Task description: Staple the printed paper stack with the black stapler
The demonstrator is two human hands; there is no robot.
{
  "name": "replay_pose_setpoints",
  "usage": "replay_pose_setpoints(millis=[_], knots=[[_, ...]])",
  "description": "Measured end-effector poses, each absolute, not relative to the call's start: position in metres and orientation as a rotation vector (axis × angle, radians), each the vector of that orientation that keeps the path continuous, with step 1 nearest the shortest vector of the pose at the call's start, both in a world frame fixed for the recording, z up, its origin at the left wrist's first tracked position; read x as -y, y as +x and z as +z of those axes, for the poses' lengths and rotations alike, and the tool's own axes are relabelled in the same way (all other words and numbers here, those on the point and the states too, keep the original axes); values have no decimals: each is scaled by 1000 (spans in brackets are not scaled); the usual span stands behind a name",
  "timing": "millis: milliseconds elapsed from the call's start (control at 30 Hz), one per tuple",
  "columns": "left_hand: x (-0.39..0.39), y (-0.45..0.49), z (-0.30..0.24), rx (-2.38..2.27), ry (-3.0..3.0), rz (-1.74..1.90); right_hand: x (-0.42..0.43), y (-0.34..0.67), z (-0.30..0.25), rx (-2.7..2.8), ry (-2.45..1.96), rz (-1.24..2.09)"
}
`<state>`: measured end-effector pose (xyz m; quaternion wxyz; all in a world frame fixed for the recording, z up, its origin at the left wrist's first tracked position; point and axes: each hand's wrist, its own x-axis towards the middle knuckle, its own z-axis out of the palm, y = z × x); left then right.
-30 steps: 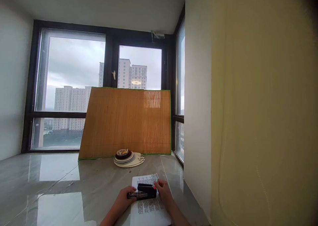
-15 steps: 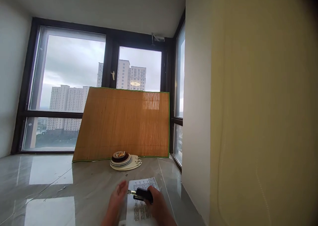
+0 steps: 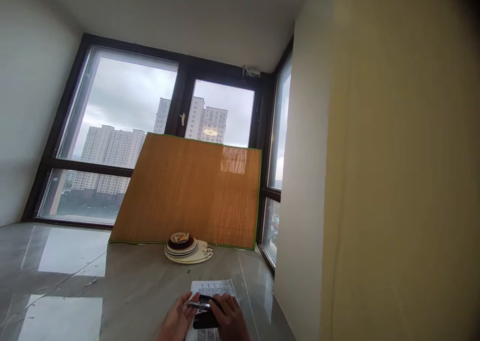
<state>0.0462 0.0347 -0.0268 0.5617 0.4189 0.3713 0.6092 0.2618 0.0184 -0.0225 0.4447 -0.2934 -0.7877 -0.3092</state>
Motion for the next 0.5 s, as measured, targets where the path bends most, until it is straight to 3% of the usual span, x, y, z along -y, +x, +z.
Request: replay_pose_setpoints(millis=[500], knots=[[-33,51,-31,-939,1165,1430,-33,268,-35,1746,-905,-637]])
